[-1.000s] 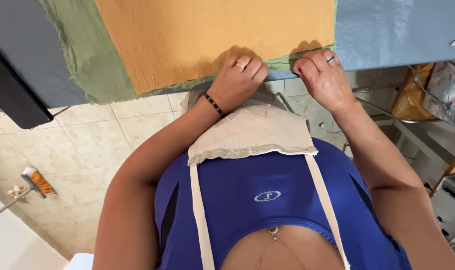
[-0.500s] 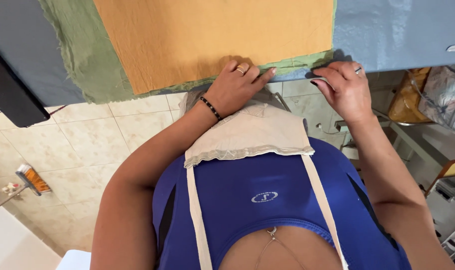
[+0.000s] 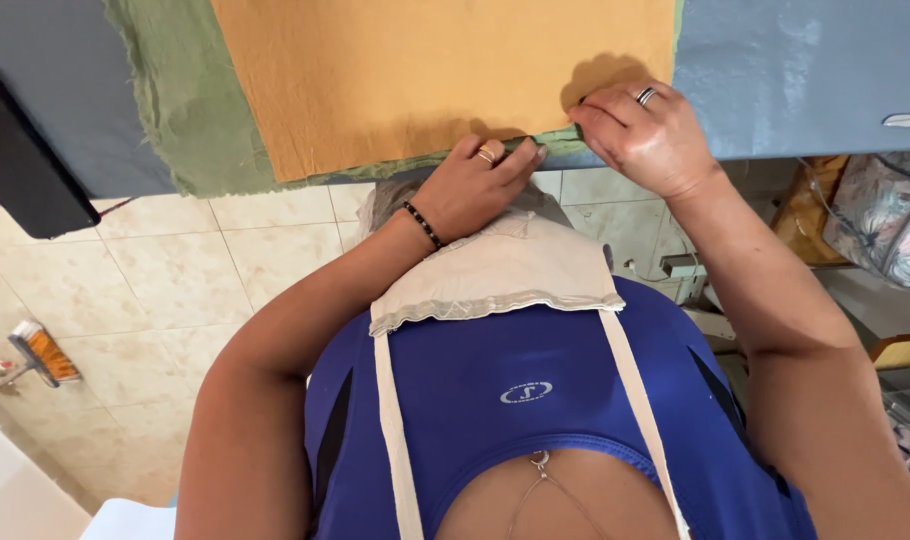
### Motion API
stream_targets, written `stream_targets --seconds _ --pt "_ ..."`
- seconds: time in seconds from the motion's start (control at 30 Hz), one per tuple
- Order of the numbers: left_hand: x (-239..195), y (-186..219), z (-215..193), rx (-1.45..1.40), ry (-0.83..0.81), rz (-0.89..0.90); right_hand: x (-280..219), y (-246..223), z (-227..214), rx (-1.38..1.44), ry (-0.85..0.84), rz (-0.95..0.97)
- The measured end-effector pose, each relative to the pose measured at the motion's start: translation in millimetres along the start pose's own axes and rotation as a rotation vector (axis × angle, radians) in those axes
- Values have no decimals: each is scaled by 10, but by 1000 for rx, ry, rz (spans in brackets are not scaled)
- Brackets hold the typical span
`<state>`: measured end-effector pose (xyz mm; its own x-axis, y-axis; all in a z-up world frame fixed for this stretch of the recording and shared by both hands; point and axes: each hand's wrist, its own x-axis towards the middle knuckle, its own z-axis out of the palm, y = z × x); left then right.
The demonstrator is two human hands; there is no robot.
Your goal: Aligning, pinning, and cutting multiple layers of fabric on a work table in preparation for sewing.
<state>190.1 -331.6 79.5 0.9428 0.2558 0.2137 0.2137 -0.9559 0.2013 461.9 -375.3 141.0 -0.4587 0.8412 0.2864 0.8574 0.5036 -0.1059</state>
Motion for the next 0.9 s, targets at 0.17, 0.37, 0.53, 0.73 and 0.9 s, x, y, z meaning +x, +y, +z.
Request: stream_targets --seconds 0.17,0.37,0.53,0.73,0.9 --pt "-56 27 8 -1 34 30 110 5 -148 -21 -11 -6" --pt "-37 -14 -85 -39 117 37 -147 -40 -100 -83 -110 -59" --pt "-59 -27 -110 -38 170 48 -221 -135 23 9 -97 5" --pt "-95 -120 -86 -134 311 45 -97 -147 39 244 -18 92" --pt "-188 -598 -335 -252 305 6 37 196 30 411 -85 252"
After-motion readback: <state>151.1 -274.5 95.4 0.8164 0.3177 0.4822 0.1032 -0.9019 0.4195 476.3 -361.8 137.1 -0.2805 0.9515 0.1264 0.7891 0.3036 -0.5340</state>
